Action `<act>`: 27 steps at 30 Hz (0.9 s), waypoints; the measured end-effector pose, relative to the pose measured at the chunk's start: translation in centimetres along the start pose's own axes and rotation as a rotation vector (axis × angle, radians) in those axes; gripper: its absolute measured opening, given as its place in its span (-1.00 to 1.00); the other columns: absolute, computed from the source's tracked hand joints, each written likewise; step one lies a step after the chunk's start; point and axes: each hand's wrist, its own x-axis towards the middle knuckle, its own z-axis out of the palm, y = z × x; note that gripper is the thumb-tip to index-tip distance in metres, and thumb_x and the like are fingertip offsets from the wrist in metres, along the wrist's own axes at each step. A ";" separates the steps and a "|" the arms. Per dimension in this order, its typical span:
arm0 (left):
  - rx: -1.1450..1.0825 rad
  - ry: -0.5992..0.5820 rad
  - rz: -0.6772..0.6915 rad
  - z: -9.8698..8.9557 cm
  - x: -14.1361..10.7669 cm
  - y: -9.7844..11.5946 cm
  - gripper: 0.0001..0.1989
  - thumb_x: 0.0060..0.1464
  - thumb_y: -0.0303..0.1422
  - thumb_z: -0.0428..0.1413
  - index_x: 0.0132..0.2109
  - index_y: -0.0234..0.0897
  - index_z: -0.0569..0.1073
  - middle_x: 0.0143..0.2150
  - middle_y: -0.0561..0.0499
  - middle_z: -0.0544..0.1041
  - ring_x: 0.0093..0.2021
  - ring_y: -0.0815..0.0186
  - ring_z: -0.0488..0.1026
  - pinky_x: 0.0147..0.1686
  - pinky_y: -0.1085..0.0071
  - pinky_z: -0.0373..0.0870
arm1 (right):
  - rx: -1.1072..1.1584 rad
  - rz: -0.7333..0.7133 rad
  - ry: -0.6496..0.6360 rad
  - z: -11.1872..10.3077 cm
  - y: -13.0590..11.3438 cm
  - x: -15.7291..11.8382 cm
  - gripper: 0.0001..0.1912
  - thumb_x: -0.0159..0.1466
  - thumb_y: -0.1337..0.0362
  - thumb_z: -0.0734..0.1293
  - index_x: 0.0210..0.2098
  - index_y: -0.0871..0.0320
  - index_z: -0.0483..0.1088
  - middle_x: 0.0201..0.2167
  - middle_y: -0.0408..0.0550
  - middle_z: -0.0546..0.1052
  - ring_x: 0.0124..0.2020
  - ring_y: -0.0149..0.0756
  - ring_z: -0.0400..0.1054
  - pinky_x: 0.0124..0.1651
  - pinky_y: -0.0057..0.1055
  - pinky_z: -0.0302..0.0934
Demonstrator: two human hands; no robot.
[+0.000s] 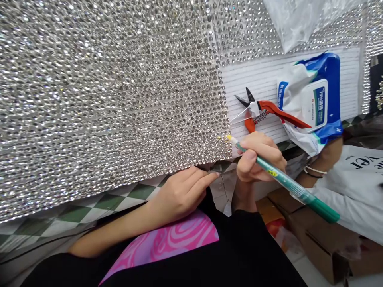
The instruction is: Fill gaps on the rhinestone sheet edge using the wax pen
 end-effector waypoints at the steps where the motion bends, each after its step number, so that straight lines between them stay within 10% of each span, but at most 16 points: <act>1: -0.001 -0.001 0.003 0.0 0.0 0.0 -0.77 0.36 -0.58 -0.10 0.06 -0.47 0.37 -0.31 -0.01 0.54 -0.36 0.32 0.41 -0.37 0.37 0.40 | 0.009 -0.013 -0.006 0.1 0.0 0.1 -0.83 0.34 0.27 0.27 -0.19 0.09 0.50 -0.55 -0.24 0.37 -0.65 -0.47 0.21 -0.59 -0.40 0.16; 27: -0.017 -0.009 0.005 -0.1 0.0 0.1 -0.79 0.37 -0.56 -0.07 0.03 -0.49 0.42 -0.31 -0.01 0.54 -0.35 0.30 0.40 -0.35 0.36 0.40 | -0.028 -0.076 -0.164 0.3 -0.6 0.3 -0.93 0.34 0.28 0.24 -0.27 0.05 0.35 -0.59 -0.23 0.31 -0.63 -0.40 0.21 -0.56 -0.36 0.13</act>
